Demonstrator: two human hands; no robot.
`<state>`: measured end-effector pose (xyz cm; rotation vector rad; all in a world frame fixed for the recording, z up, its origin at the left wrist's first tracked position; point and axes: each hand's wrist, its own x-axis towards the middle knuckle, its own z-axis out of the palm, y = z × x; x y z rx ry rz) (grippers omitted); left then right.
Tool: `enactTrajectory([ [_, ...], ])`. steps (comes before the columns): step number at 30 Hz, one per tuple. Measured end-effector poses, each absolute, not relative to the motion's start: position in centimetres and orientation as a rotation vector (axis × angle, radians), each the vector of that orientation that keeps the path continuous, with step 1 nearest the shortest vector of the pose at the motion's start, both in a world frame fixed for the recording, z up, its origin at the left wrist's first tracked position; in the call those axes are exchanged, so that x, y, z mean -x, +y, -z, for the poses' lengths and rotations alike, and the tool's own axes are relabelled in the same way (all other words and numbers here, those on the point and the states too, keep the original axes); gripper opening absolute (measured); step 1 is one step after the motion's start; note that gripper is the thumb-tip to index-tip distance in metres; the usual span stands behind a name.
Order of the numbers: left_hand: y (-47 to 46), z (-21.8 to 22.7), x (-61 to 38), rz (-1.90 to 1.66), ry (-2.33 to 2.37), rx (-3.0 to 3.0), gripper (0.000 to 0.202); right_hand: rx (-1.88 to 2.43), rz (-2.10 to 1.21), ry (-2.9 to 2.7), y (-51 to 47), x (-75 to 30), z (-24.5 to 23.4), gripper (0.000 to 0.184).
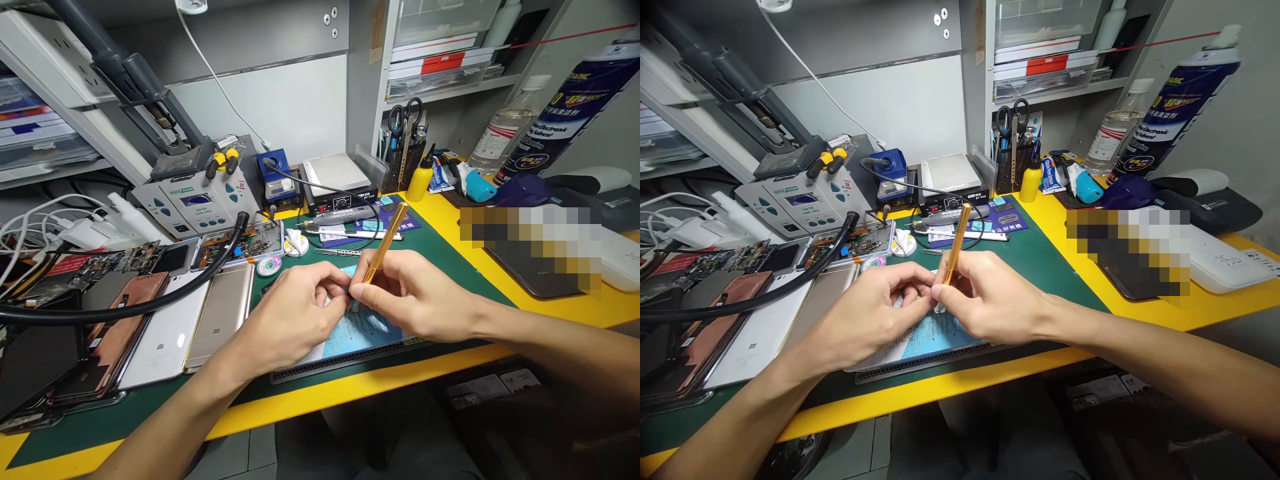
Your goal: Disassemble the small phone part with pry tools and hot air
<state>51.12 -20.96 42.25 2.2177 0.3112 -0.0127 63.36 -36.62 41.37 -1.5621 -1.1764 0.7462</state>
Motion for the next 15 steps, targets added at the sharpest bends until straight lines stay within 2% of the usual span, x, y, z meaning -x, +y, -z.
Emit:
enactTrajectory([
  [15,-20.6,-43.07,-51.64,0.068,0.208,-2.233,0.015,1.521,-0.771,-1.131,-36.25,-63.65,-41.36,0.012],
])
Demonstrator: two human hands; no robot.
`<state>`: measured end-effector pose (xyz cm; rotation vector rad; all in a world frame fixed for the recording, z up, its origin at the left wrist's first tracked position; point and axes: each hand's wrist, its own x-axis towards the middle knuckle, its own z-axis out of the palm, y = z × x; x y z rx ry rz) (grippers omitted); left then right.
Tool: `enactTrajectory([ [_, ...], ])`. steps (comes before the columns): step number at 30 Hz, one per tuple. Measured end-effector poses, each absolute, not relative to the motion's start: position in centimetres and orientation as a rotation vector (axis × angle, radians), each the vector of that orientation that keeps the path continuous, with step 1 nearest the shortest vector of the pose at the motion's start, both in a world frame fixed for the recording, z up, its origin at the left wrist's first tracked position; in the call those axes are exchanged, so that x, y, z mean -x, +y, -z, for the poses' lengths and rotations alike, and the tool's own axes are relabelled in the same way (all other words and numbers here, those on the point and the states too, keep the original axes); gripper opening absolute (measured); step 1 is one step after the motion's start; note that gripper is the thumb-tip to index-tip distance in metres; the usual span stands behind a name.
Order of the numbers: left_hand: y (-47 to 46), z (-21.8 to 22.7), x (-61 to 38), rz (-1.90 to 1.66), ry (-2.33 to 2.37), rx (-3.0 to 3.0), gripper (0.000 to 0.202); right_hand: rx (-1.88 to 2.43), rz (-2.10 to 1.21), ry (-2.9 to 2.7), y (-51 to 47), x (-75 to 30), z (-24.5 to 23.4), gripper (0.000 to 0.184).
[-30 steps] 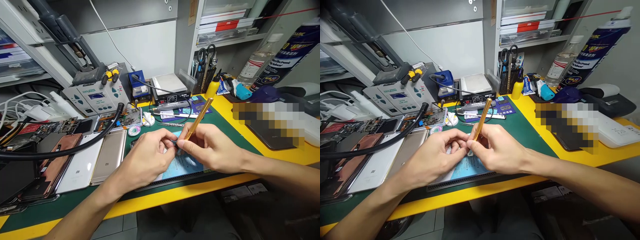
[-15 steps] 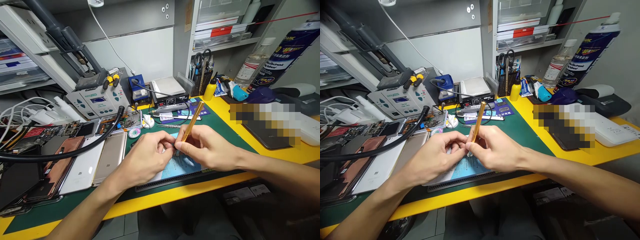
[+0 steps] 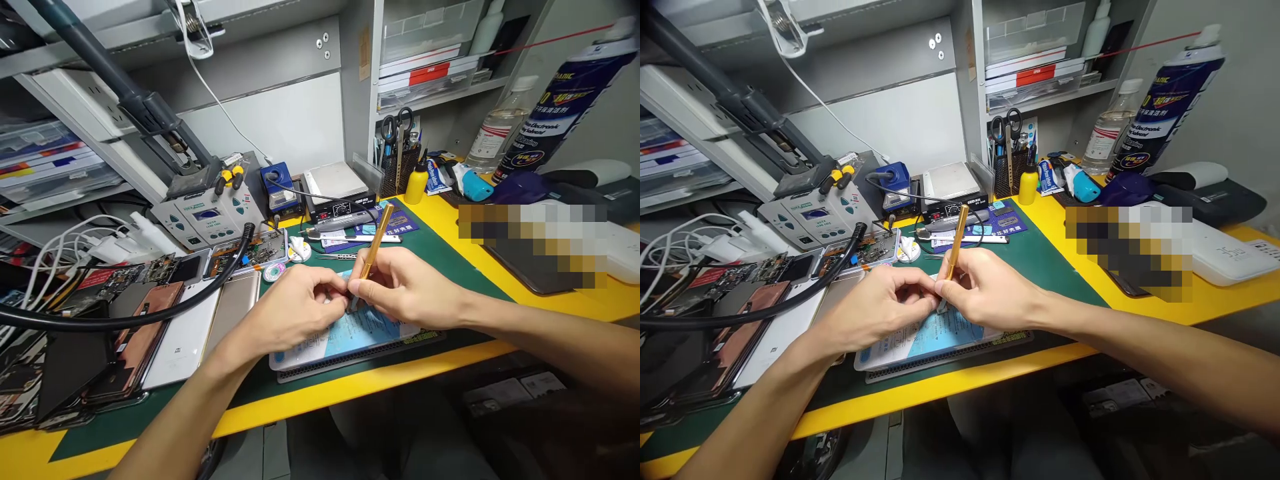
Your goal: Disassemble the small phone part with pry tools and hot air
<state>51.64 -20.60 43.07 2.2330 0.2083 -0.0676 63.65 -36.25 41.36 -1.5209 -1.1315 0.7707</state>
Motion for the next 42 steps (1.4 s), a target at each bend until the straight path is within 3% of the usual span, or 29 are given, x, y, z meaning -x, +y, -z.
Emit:
enactTrajectory([
  [42,-20.21,-43.18,-52.01,0.085,0.22,-2.218,0.016,1.536,-0.756,-1.097,-36.12,-63.41,-41.29,0.011],
])
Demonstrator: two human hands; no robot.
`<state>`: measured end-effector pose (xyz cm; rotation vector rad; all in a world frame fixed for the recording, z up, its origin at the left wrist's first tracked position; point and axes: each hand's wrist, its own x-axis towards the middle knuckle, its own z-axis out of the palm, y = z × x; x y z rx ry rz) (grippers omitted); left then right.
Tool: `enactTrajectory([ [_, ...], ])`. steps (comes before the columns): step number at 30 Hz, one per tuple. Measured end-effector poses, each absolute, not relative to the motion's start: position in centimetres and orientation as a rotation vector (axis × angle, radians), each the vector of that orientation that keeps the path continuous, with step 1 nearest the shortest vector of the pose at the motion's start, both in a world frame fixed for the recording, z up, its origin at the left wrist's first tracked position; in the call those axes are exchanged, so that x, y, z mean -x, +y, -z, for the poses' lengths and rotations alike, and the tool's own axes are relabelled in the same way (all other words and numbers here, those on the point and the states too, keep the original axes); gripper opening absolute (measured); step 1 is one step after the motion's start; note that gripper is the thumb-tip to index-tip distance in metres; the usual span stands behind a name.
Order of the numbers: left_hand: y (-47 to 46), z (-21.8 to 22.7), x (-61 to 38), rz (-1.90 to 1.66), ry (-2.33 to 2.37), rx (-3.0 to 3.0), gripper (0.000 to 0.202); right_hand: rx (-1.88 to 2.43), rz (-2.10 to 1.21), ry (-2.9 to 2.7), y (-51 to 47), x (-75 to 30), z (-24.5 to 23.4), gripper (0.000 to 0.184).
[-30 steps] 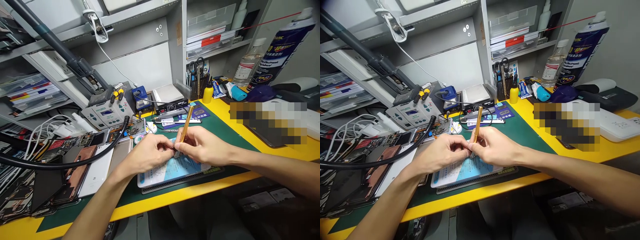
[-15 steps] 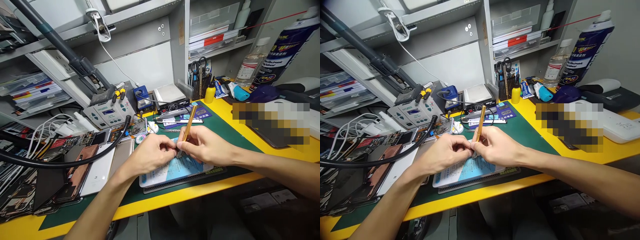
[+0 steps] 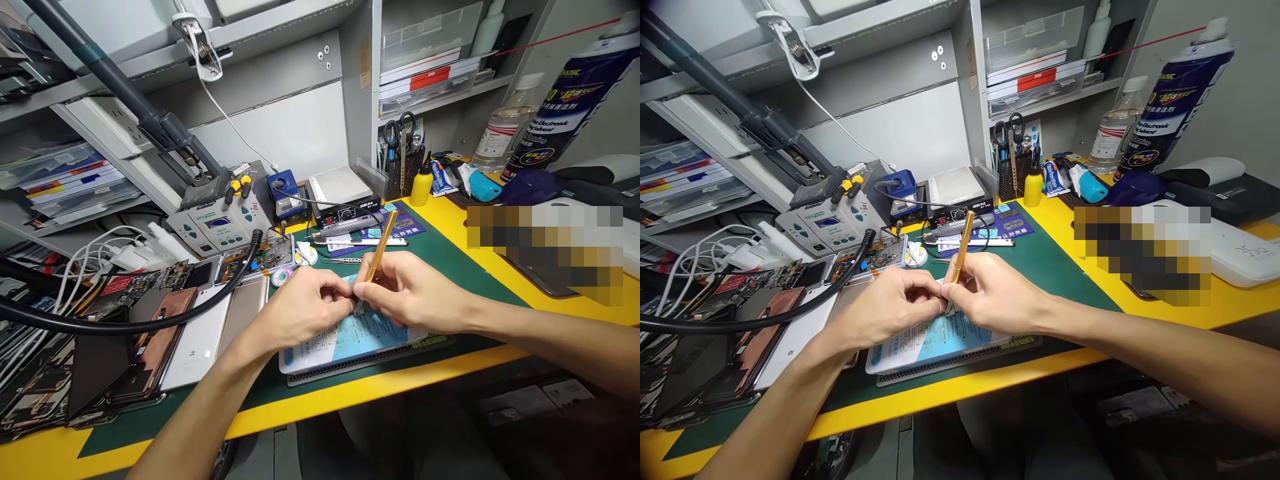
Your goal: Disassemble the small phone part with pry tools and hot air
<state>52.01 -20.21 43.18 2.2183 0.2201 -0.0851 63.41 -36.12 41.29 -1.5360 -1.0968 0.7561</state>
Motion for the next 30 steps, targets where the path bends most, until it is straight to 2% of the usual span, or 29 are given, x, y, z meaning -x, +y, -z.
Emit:
enactTrajectory([
  [30,-19.98,-42.62,-52.03,0.058,0.19,-2.192,0.017,1.565,-0.692,-1.147,-36.2,-63.45,-40.99,0.015],
])
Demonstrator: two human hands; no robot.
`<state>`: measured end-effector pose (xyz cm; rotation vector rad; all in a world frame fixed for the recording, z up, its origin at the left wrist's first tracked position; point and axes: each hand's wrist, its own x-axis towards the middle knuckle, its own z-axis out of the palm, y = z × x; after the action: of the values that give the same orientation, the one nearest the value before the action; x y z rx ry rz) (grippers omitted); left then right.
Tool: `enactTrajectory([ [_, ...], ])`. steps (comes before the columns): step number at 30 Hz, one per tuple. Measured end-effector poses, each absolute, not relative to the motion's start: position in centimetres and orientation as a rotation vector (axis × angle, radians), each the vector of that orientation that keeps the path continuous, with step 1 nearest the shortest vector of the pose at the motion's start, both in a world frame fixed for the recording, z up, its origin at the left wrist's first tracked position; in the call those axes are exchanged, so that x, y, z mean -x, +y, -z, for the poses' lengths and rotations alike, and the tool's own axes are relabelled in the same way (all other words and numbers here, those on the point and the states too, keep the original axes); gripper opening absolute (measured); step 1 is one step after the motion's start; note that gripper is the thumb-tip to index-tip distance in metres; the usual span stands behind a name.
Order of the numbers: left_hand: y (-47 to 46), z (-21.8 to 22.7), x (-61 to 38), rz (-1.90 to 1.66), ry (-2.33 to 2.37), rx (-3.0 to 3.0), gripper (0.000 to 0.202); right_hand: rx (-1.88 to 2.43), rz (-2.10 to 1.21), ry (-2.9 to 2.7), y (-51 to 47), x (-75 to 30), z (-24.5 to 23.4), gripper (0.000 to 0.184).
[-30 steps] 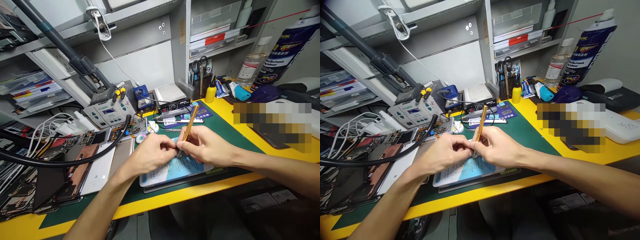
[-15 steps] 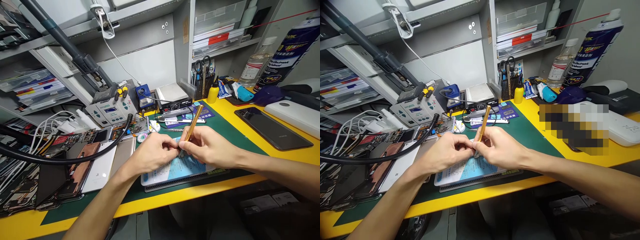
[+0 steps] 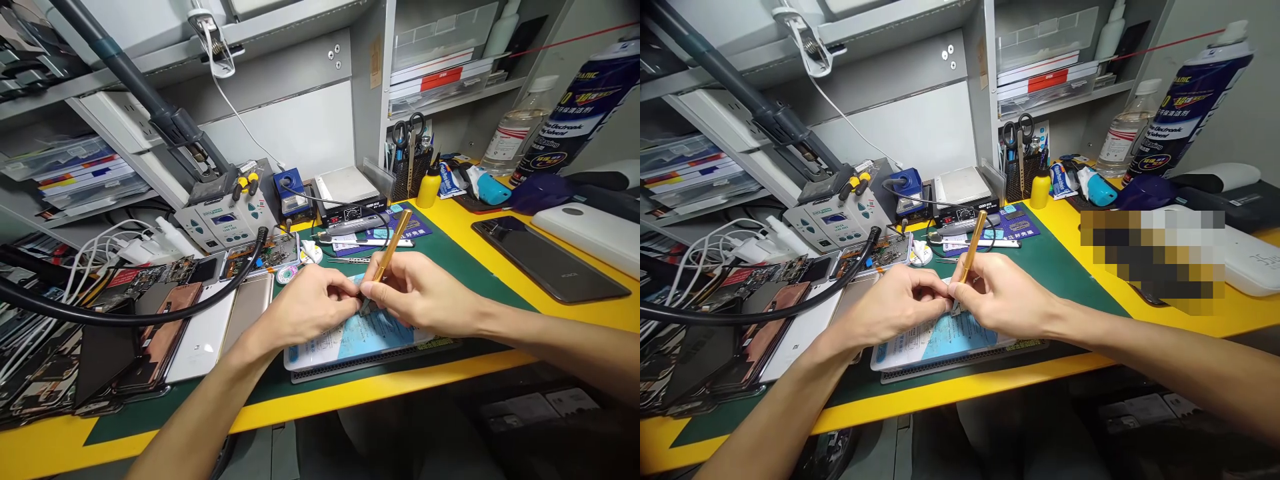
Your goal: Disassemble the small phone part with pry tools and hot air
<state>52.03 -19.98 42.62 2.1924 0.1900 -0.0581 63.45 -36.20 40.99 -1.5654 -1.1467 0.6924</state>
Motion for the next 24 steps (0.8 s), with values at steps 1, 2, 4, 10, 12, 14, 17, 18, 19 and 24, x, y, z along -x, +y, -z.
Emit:
enactTrajectory([
  [1,-19.95,-42.62,-52.06,0.057,0.189,-2.192,0.017,1.572,-0.678,-1.156,-36.21,-63.44,-41.0,0.015],
  [2,-19.93,-42.62,-52.07,0.057,0.188,-2.191,0.017,1.577,-0.672,-1.171,-36.2,-63.43,-41.01,0.014],
  [4,-19.89,-42.64,-52.08,0.057,0.184,-2.19,0.017,1.58,-0.68,-1.181,-36.18,-63.43,-41.03,0.014],
  [10,-19.95,-42.68,-51.94,0.062,0.186,-2.189,0.018,1.566,-0.703,-1.173,-36.19,-63.49,-41.02,0.014],
  [12,-20.0,-42.67,-51.94,0.063,0.19,-2.188,0.018,1.555,-0.717,-1.174,-36.24,-63.52,-40.98,0.014],
  [14,-20.03,-42.66,-51.97,0.059,0.193,-2.189,0.018,1.545,-0.735,-1.15,-36.26,-63.56,-40.95,0.015],
  [17,-20.02,-42.69,-52.03,0.06,0.19,-2.191,0.018,1.544,-0.754,-1.142,-36.23,-63.59,-40.98,0.015],
  [18,-20.01,-42.71,-52.04,0.061,0.19,-2.192,0.018,1.546,-0.759,-1.149,-36.22,-63.58,-41.0,0.015],
  [19,-20.0,-42.73,-52.04,0.061,0.189,-2.193,0.018,1.547,-0.766,-1.151,-36.21,-63.56,-41.04,0.014],
  [24,-20.04,-42.75,-51.98,0.053,0.186,-2.194,0.019,1.526,-0.806,-1.091,-36.21,-63.42,-41.2,0.014],
])
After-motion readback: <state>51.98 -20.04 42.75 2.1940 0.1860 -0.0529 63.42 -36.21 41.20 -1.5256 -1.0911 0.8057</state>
